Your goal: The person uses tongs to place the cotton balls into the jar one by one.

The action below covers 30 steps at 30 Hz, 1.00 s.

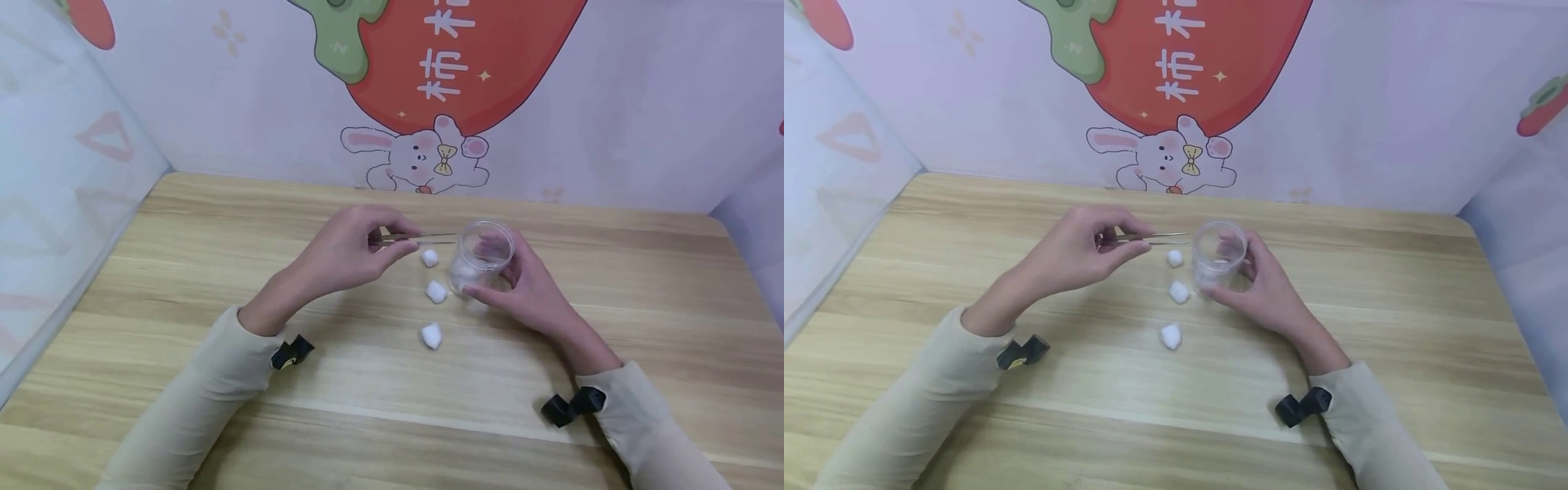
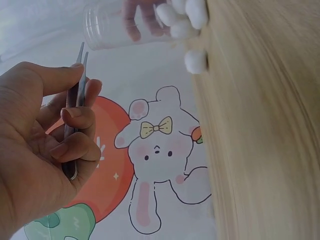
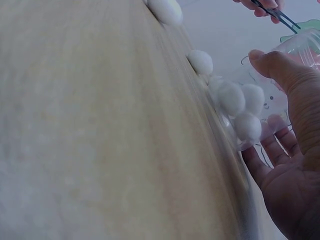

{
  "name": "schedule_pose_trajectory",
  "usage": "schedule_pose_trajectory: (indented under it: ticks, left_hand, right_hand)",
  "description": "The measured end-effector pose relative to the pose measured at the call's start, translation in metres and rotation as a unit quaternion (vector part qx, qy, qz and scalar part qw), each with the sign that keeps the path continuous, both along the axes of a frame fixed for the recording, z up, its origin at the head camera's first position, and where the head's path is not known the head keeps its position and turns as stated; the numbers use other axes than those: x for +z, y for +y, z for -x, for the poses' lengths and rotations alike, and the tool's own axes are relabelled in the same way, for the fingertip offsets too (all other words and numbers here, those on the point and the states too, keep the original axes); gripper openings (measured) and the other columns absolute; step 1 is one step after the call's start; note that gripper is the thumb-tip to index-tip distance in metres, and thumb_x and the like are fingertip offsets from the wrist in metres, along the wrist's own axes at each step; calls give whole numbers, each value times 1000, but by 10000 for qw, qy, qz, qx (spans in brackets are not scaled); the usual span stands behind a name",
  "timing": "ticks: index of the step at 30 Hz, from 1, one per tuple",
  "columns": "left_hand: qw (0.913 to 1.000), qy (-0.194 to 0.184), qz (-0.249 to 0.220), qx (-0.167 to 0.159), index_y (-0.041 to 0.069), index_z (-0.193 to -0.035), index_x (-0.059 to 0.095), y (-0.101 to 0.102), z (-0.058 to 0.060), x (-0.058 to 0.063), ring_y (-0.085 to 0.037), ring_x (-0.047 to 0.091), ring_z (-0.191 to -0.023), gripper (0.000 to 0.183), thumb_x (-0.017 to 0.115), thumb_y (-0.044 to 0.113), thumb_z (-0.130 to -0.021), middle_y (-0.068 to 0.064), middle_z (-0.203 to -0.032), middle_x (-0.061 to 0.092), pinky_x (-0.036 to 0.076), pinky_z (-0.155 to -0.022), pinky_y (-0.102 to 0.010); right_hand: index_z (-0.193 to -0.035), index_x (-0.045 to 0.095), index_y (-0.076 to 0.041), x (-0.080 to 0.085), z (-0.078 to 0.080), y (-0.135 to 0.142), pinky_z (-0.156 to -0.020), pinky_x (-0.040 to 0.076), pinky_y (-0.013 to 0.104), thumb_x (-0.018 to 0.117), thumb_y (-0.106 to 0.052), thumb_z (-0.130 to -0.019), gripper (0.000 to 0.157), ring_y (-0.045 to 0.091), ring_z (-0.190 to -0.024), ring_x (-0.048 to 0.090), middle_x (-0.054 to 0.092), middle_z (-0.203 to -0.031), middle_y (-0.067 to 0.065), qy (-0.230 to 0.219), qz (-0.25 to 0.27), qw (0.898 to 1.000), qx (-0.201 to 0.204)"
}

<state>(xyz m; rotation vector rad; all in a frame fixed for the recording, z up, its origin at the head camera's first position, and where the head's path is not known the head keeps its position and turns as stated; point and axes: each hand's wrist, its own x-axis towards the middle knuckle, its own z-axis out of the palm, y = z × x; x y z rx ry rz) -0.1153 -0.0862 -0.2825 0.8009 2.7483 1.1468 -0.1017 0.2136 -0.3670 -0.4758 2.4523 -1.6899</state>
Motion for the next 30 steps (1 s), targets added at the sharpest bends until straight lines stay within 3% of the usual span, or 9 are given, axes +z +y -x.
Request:
schedule_pose_trajectory:
  ticks: [13, 23, 30]
  left_hand:
    - [9986, -36, 381, -365, 18, -115, 80, -4, -21, -22, -11, 57, -73, 18, 76, 26, -100, 8, -97, 78, 50, -67, -27]
    - [9979, -240, 539, -256, 20, -114, 80, -5, -32, -30, -9, 54, -68, 17, 76, 27, -99, 12, -96, 76, 47, -63, -25]
    - [9974, -221, 561, -384, 18, -113, 81, -8, -41, -36, -6, 54, -70, 16, 76, 25, -99, 12, -94, 76, 48, -66, -24]
  right_hand:
    - [-154, 41, -13, 2, -1, -1, -114, 39, 8, 88, -7, -86, 83, 18, -139, 53, 55, -147, 6, 134, -219, 9997, -15]
    - [-154, 41, -15, 2, -4, -1, -113, 40, 8, 87, -8, -87, 82, 17, -139, 53, 54, -147, 5, 46, -224, 9997, -54]
    - [-153, 43, -14, 1, -2, -1, -112, 41, 9, 88, -7, -86, 81, 13, -136, 55, 56, -145, 8, 52, -134, 9999, -38]
